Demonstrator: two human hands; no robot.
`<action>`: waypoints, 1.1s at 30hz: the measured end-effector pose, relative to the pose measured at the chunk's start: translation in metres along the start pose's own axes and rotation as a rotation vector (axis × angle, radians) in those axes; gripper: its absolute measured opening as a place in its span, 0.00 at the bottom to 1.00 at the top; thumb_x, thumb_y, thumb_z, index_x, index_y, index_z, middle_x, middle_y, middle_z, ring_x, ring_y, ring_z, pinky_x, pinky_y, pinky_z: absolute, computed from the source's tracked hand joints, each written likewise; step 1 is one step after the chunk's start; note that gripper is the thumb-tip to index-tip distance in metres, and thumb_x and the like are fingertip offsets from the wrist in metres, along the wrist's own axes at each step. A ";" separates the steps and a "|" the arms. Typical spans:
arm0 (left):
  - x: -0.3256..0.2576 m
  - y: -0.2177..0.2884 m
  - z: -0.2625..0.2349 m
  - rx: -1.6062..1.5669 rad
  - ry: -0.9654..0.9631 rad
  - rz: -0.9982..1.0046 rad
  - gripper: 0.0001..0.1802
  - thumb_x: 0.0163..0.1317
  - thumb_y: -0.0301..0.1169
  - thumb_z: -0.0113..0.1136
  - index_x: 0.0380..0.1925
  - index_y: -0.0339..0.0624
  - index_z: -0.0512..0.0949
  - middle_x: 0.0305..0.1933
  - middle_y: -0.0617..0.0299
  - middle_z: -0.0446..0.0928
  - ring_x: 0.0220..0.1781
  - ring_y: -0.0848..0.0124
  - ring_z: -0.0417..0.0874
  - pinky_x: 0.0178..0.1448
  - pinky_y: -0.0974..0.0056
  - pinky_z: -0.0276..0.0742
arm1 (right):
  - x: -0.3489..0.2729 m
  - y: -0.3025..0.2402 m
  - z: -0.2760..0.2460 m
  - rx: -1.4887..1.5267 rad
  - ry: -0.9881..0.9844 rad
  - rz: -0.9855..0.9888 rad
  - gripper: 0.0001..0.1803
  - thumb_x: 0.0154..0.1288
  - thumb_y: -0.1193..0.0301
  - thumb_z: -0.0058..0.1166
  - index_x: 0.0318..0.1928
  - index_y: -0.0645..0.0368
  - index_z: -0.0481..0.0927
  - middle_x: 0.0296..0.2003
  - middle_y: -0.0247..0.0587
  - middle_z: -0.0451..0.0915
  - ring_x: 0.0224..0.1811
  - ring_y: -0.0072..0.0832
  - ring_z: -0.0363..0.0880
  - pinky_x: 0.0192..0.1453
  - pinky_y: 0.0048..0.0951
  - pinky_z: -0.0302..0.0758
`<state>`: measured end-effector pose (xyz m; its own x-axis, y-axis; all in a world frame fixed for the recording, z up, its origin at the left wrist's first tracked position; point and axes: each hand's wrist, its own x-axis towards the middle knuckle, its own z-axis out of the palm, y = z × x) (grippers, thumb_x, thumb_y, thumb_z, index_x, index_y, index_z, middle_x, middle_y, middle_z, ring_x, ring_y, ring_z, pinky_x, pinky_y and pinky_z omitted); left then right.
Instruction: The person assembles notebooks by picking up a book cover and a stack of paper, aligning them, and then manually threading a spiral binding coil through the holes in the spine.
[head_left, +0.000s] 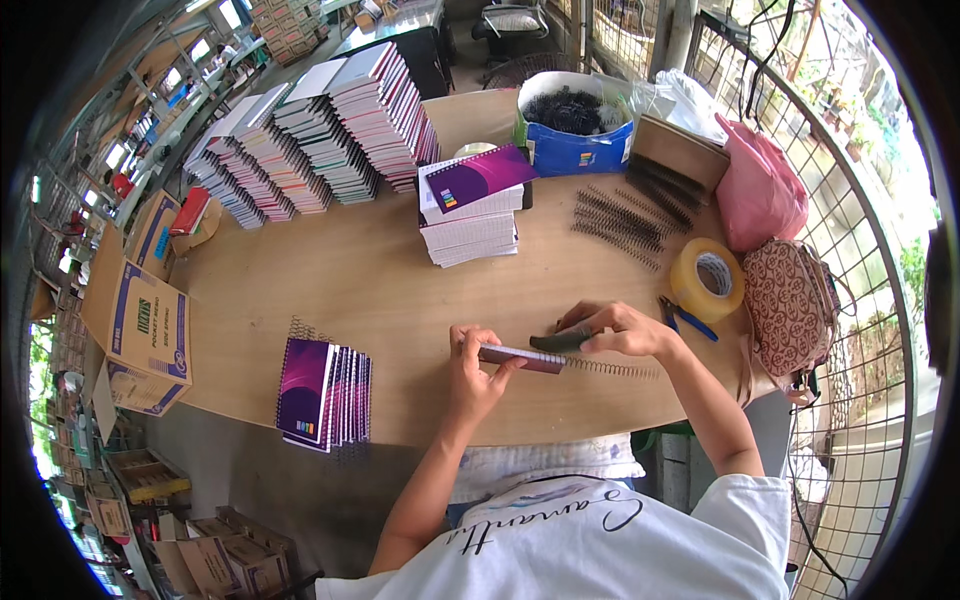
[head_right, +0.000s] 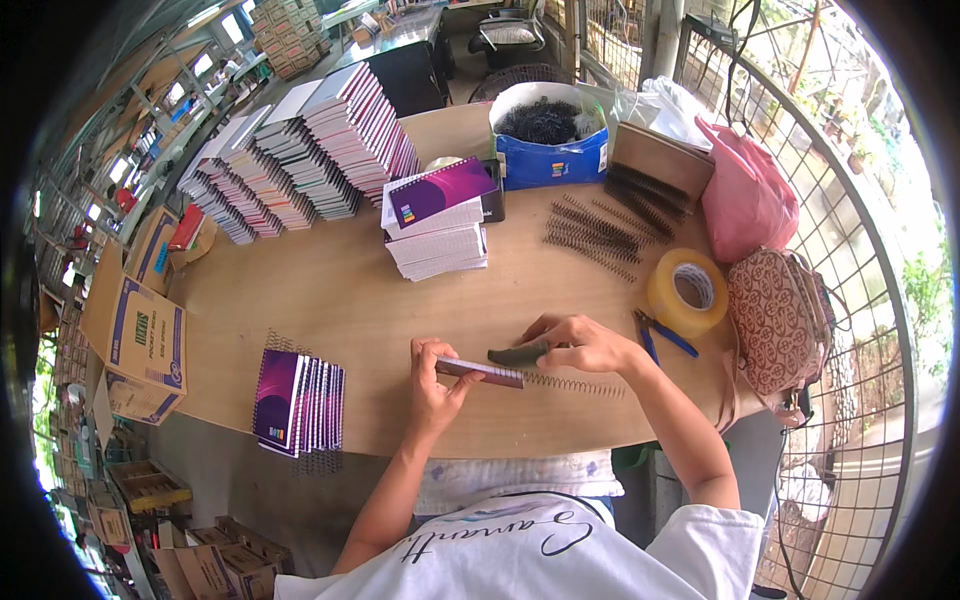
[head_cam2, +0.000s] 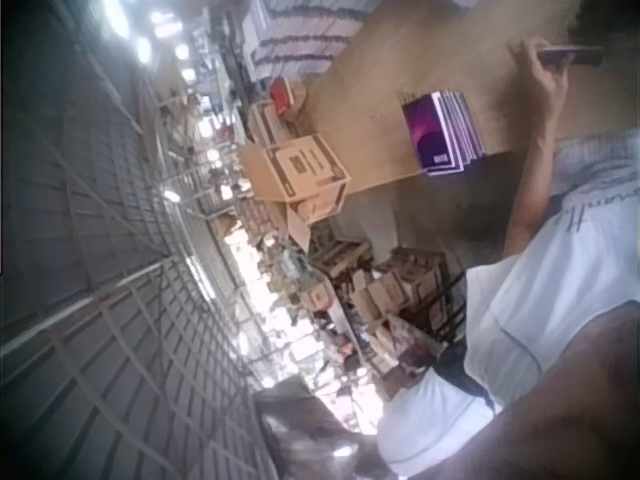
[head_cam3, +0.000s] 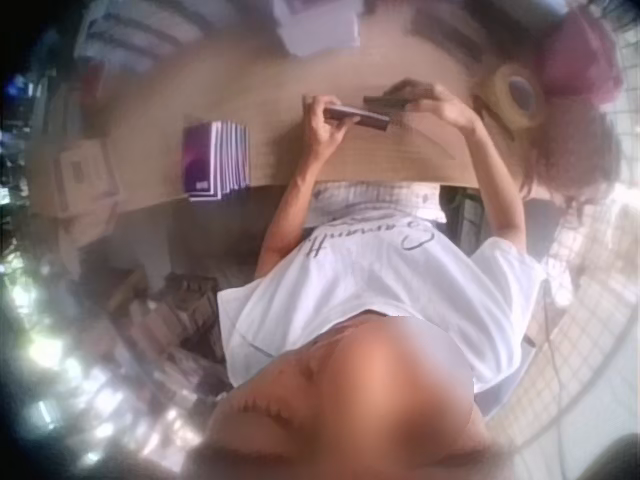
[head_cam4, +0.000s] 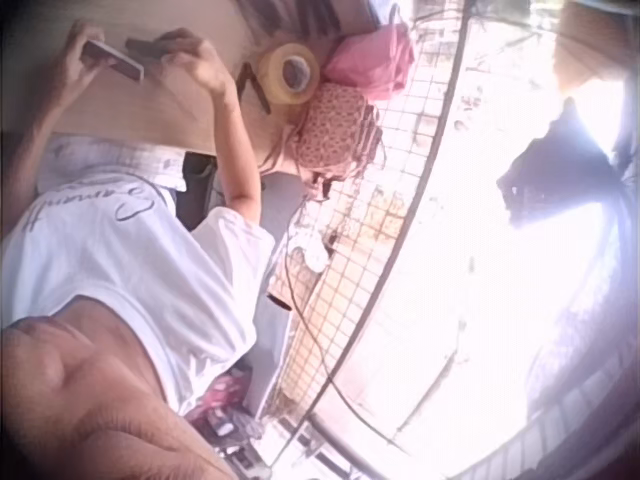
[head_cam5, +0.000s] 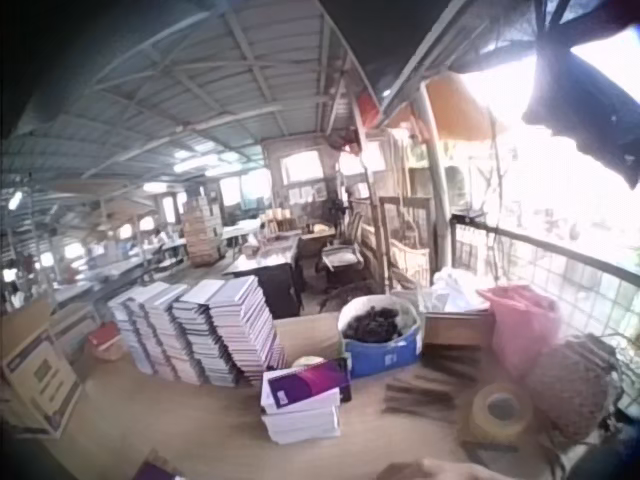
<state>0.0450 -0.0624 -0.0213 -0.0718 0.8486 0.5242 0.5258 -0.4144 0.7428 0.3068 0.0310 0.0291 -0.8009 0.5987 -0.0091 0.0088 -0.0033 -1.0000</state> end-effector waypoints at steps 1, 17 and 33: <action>0.000 0.000 0.000 0.001 -0.005 0.007 0.28 0.47 0.38 0.79 0.39 0.41 0.69 0.39 0.57 0.66 0.43 0.60 0.70 0.47 0.56 0.70 | 0.001 -0.006 0.004 -0.189 0.062 0.032 0.16 0.54 0.67 0.59 0.34 0.69 0.85 0.58 0.54 0.76 0.58 0.42 0.75 0.64 0.37 0.66; -0.004 0.001 0.009 -0.088 -0.049 -0.011 0.30 0.52 0.39 0.77 0.42 0.39 0.65 0.40 0.59 0.64 0.41 0.66 0.68 0.46 0.61 0.69 | 0.012 -0.001 0.016 -0.238 0.025 0.072 0.18 0.60 0.64 0.56 0.38 0.71 0.84 0.55 0.52 0.76 0.55 0.38 0.74 0.61 0.36 0.65; -0.003 -0.024 -0.015 -0.849 -0.021 -0.425 0.33 0.58 0.16 0.67 0.58 0.47 0.61 0.43 0.61 0.77 0.46 0.74 0.79 0.53 0.68 0.78 | 0.042 -0.012 0.036 -0.358 0.034 0.069 0.18 0.61 0.64 0.56 0.30 0.71 0.83 0.57 0.51 0.76 0.55 0.39 0.74 0.61 0.36 0.67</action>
<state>0.0200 -0.0602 -0.0348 -0.0957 0.9856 0.1391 -0.3330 -0.1634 0.9286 0.2517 0.0267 0.0403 -0.7709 0.6331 -0.0701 0.2760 0.2328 -0.9326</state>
